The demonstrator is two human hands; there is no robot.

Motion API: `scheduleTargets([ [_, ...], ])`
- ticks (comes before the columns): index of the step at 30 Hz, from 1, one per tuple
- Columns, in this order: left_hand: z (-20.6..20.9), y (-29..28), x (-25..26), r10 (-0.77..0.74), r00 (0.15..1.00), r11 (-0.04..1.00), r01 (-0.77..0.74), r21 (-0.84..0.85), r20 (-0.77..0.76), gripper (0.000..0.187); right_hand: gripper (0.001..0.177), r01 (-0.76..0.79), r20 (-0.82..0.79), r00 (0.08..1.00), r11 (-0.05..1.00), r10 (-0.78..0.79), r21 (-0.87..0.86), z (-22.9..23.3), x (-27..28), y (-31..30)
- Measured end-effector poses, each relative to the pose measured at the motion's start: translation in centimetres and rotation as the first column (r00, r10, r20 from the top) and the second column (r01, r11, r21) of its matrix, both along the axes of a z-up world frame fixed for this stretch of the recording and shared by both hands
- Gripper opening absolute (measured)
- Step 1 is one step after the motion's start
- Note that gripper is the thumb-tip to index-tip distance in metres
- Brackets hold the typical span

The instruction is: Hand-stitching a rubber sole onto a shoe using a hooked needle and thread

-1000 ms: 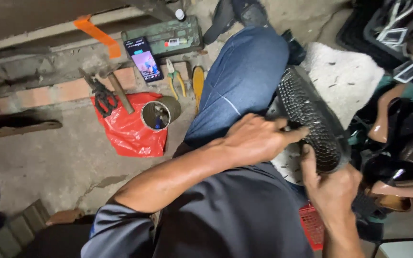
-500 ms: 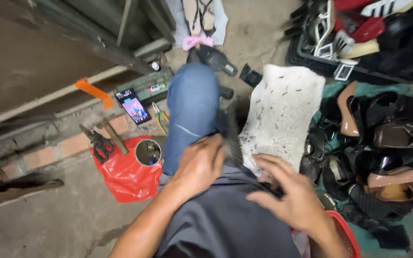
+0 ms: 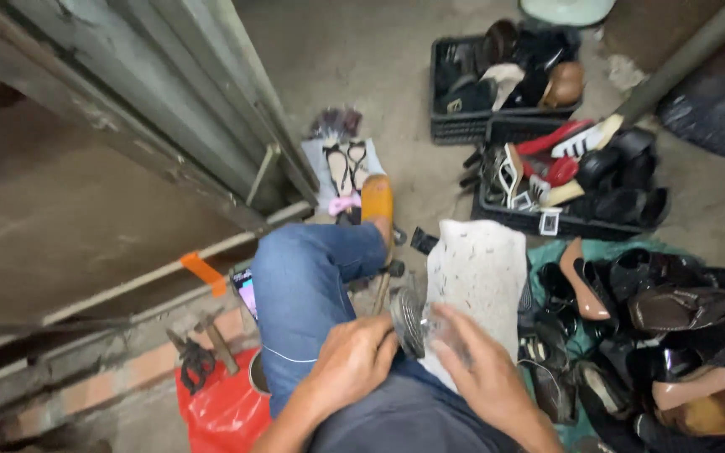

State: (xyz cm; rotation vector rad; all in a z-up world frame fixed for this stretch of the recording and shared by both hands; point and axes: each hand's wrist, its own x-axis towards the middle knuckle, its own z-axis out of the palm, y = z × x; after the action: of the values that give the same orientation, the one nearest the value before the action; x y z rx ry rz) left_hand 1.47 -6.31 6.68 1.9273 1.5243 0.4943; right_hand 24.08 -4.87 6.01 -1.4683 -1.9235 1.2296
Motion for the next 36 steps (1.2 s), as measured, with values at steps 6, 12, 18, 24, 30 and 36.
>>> scheduleTargets([
  [6,-0.7,-1.3,-1.2,-0.033,0.999,0.996,0.034,-0.084,0.015,0.022,0.028,0.153,-0.135,0.974,0.969,-0.181,-0.193,0.7,-0.2,-1.8],
  [12,0.6,-0.4,-2.4,-0.112,0.993,0.99,0.114,-0.078,0.031,0.024,0.019,0.2,-0.278,0.94,0.979,-0.2,-0.027,2.1,0.3,-3.3],
  [18,0.0,0.7,-3.3,-0.113,0.988,0.993,0.116,-0.021,0.105,0.024,0.02,0.22,-0.681,0.708,0.975,-0.186,-0.037,1.8,0.2,-4.7],
  [24,-3.5,0.8,-3.5,-0.07,0.992,0.989,0.056,0.135,0.106,0.022,0.024,0.43,-0.369,0.807,0.887,-0.461,-0.167,2.4,-2.3,-3.9],
  [30,-6.3,2.9,-3.3,-0.014,0.993,0.985,-0.006,0.171,0.113,0.021,0.026,0.363,-0.174,0.906,0.919,-0.386,-0.152,-0.1,-3.0,0.1],
  [36,-9.4,7.2,-3.4,0.047,0.995,0.997,-0.052,0.058,0.092,0.02,0.027,0.321,-0.236,0.887,0.897,-0.398,-0.304,-7.8,-2.9,6.1],
])
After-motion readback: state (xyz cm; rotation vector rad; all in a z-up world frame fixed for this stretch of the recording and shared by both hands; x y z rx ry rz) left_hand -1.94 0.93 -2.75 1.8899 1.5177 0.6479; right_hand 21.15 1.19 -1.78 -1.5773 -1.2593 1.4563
